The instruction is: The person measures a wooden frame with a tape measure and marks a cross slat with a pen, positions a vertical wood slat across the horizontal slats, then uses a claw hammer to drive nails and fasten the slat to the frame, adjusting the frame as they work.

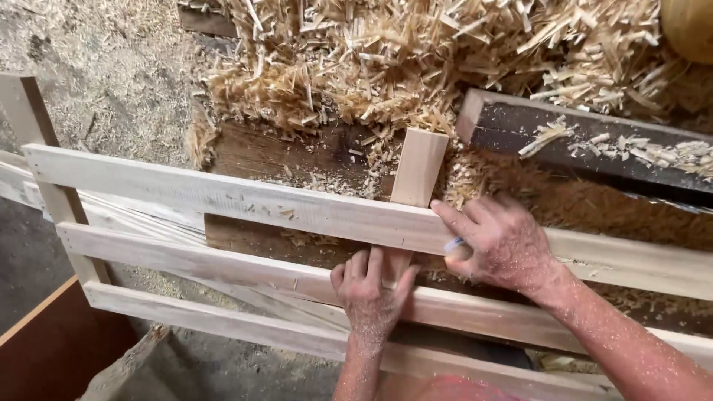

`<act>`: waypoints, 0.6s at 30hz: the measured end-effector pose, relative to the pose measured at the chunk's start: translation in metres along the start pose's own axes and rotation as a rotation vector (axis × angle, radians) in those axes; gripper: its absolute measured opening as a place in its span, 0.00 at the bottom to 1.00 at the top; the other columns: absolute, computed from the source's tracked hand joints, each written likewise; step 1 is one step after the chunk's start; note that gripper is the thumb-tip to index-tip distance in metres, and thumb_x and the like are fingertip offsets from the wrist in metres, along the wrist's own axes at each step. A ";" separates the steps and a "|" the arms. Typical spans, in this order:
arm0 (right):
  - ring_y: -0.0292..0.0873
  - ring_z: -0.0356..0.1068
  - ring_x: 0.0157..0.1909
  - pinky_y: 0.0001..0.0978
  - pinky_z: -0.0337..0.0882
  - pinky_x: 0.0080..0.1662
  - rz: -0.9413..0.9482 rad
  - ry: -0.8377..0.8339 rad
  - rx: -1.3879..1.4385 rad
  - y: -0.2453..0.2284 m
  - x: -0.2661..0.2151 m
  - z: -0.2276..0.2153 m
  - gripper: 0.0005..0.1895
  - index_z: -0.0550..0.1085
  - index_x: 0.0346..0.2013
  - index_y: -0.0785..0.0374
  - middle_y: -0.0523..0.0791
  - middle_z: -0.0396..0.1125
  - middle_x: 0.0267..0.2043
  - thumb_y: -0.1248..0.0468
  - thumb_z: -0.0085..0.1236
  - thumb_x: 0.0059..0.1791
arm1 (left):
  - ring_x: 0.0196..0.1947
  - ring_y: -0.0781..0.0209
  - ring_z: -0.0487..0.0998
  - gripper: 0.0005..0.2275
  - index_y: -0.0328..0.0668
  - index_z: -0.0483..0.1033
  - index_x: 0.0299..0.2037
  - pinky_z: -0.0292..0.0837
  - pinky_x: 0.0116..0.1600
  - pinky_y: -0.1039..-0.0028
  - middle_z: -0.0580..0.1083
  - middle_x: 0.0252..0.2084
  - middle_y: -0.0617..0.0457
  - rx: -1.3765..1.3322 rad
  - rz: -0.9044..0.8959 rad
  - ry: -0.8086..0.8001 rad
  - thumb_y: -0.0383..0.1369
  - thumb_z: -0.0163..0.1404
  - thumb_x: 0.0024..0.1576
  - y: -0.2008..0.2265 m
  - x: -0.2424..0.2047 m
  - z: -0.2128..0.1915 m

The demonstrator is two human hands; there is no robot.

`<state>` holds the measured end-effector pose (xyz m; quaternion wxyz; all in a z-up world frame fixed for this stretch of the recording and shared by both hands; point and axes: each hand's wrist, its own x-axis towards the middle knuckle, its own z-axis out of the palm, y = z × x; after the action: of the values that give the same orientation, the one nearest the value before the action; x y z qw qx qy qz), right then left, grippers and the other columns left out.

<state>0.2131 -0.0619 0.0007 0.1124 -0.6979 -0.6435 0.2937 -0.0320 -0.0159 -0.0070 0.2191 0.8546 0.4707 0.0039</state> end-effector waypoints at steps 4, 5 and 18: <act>0.47 0.71 0.32 0.44 0.75 0.38 -0.034 0.083 -0.004 -0.002 0.001 -0.001 0.41 0.72 0.58 0.58 0.47 0.65 0.28 0.54 0.70 0.31 | 0.46 0.51 0.75 0.34 0.33 0.73 0.51 0.63 0.55 0.57 0.74 0.44 0.45 -0.013 0.017 0.094 0.53 0.67 0.44 0.001 0.003 0.004; 0.47 0.71 0.31 0.44 0.75 0.37 -0.034 0.077 -0.001 -0.001 0.000 0.000 0.40 0.72 0.58 0.59 0.48 0.65 0.28 0.54 0.70 0.31 | 0.46 0.49 0.75 0.36 0.31 0.71 0.51 0.62 0.55 0.56 0.74 0.44 0.43 -0.020 0.013 0.088 0.54 0.67 0.42 0.003 0.006 0.002; 0.48 0.72 0.30 0.43 0.75 0.34 0.033 0.077 -0.022 -0.002 -0.010 0.007 0.39 0.73 0.58 0.57 0.49 0.67 0.28 0.58 0.68 0.32 | 0.33 0.46 0.72 0.25 0.37 0.73 0.38 0.67 0.40 0.54 0.69 0.33 0.46 0.043 -0.004 0.018 0.46 0.69 0.42 0.015 0.011 0.005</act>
<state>0.2072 -0.0725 -0.0008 0.1247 -0.7203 -0.6302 0.2615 -0.0133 -0.0159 -0.0081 0.1962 0.8583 0.4742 0.0012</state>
